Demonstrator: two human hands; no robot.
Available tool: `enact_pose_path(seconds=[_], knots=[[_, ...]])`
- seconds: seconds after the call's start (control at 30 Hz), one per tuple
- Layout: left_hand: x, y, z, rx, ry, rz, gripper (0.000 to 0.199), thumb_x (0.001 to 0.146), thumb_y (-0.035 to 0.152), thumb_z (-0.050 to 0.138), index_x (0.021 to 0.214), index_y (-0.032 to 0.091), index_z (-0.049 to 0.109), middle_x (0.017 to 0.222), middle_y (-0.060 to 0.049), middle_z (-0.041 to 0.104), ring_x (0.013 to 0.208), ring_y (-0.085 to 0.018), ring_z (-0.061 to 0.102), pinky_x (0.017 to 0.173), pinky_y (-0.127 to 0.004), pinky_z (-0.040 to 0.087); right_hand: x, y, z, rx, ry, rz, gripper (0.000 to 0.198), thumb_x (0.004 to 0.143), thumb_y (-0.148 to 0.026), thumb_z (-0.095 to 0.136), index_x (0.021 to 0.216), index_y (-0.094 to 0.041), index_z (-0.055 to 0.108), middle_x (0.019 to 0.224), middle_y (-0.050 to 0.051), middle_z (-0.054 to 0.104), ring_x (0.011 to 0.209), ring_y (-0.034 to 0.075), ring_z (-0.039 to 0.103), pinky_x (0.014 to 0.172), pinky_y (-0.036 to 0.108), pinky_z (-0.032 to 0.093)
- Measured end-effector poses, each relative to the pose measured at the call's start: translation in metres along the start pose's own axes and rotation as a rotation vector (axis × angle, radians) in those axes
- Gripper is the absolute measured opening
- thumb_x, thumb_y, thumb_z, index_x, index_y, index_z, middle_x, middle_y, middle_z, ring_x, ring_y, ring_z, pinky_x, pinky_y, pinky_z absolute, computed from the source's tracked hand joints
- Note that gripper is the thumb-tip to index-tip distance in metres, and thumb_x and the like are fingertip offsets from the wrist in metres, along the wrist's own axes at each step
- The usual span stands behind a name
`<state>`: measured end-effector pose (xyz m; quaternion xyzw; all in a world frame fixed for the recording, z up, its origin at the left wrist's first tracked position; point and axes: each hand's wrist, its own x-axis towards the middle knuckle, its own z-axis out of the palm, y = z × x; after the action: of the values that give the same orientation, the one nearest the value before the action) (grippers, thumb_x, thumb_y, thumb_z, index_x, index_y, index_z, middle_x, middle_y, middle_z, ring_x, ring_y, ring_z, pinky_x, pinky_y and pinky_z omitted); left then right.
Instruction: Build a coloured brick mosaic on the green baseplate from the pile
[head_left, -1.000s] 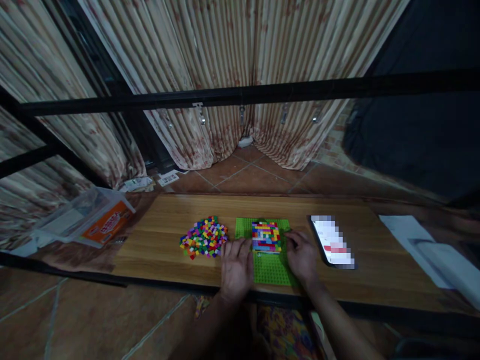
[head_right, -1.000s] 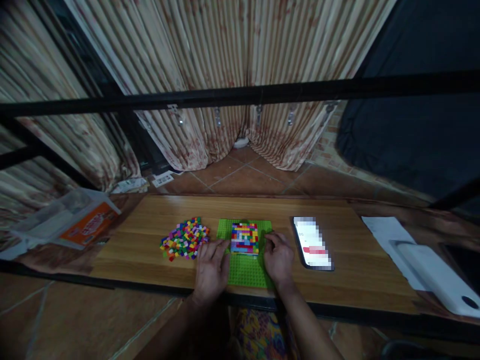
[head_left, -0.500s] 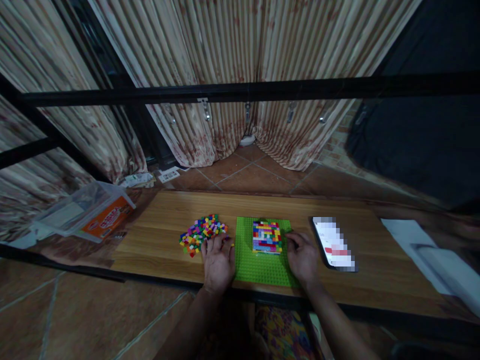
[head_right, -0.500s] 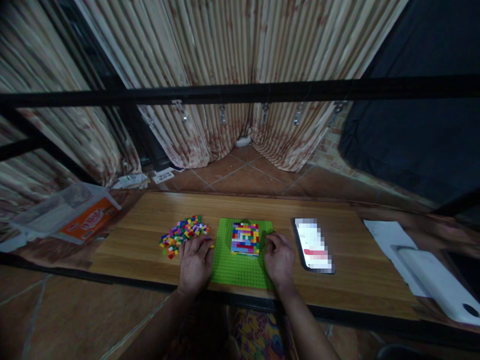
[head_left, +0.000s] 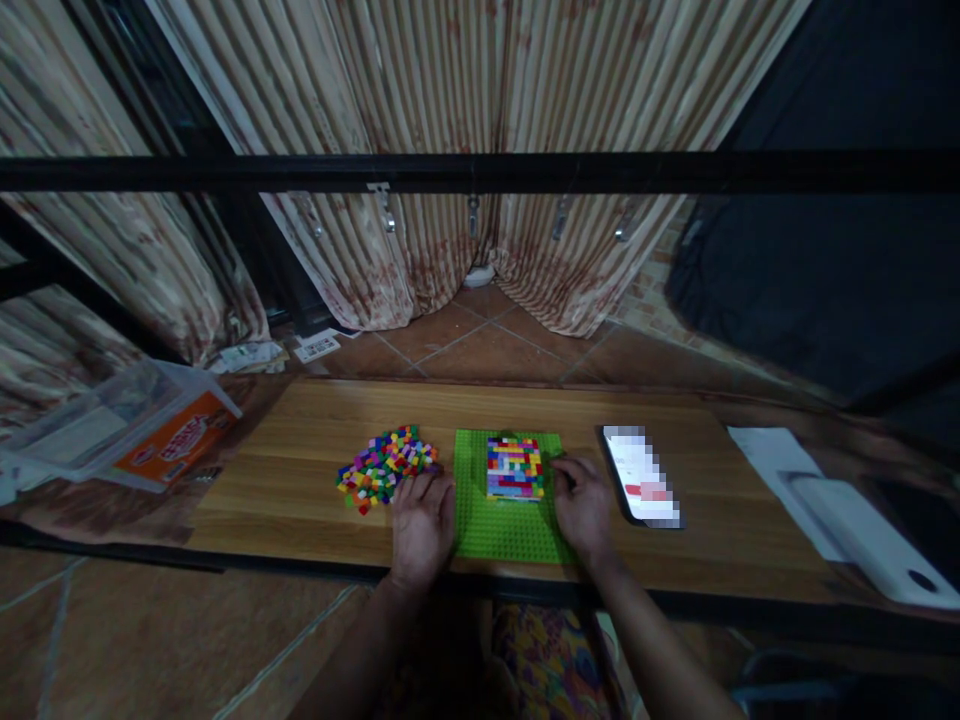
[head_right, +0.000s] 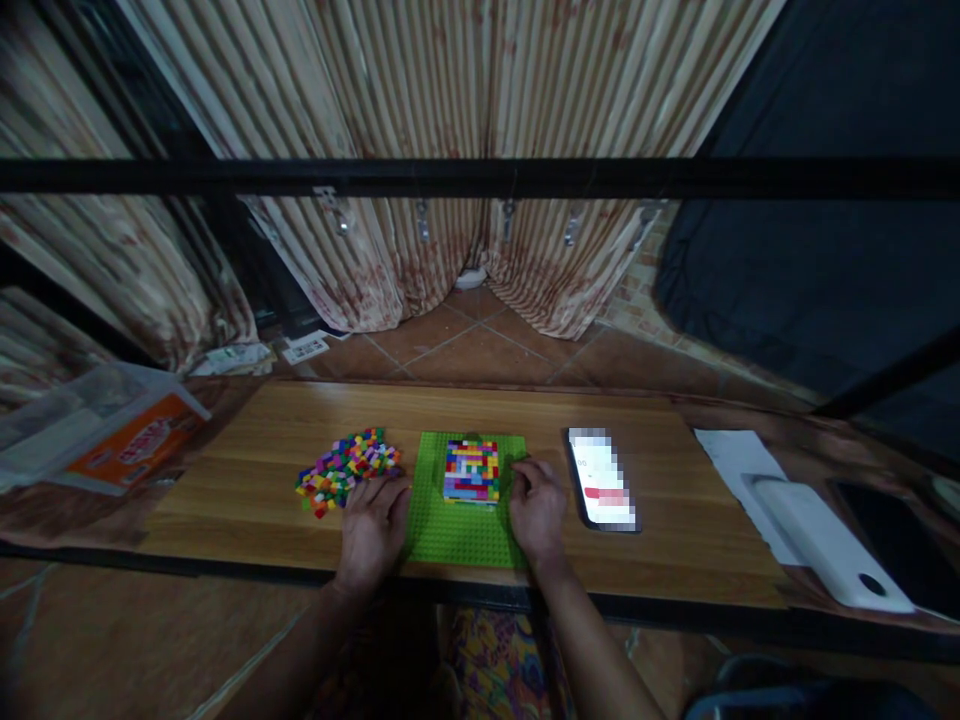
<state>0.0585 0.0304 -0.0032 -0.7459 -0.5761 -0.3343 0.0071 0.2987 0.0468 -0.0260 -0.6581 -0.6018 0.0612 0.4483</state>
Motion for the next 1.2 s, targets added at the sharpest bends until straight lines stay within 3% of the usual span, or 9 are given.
enact_pose_path(seconds=[0.1,0.4,1.2], knots=[[0.003,0.01,-0.002,-0.066,-0.021,0.0,0.017,0.092,0.019,0.048,0.093,0.02,0.066,0.085,-0.004,0.069,0.082,-0.02,0.062,0.079,-0.036,0.047,0.0,0.001,0.0,0.012,-0.004,-0.003,0.025,0.083,-0.023,0.045,0.086,-0.017,0.07,0.092,0.01,0.068,0.086,0.022,0.062,0.08,0.036,0.05],[0.014,0.04,0.002,-0.207,-0.024,-0.025,0.013,0.089,0.019,0.053,0.093,0.02,0.065,0.084,-0.002,0.071,0.082,-0.019,0.064,0.081,-0.036,0.047,0.0,-0.001,0.001,0.038,0.003,0.029,0.026,0.082,-0.023,0.045,0.085,-0.018,0.07,0.092,0.009,0.067,0.086,0.022,0.063,0.079,0.036,0.051],[0.043,0.068,0.018,-0.209,-0.126,0.064,0.01,0.084,0.019,0.063,0.086,0.027,0.07,0.092,0.001,0.068,0.09,-0.019,0.058,0.091,-0.042,0.036,0.001,-0.003,0.0,0.039,0.005,0.015,0.025,0.081,-0.02,0.045,0.085,-0.018,0.069,0.091,0.009,0.068,0.086,0.022,0.062,0.081,0.036,0.05]])
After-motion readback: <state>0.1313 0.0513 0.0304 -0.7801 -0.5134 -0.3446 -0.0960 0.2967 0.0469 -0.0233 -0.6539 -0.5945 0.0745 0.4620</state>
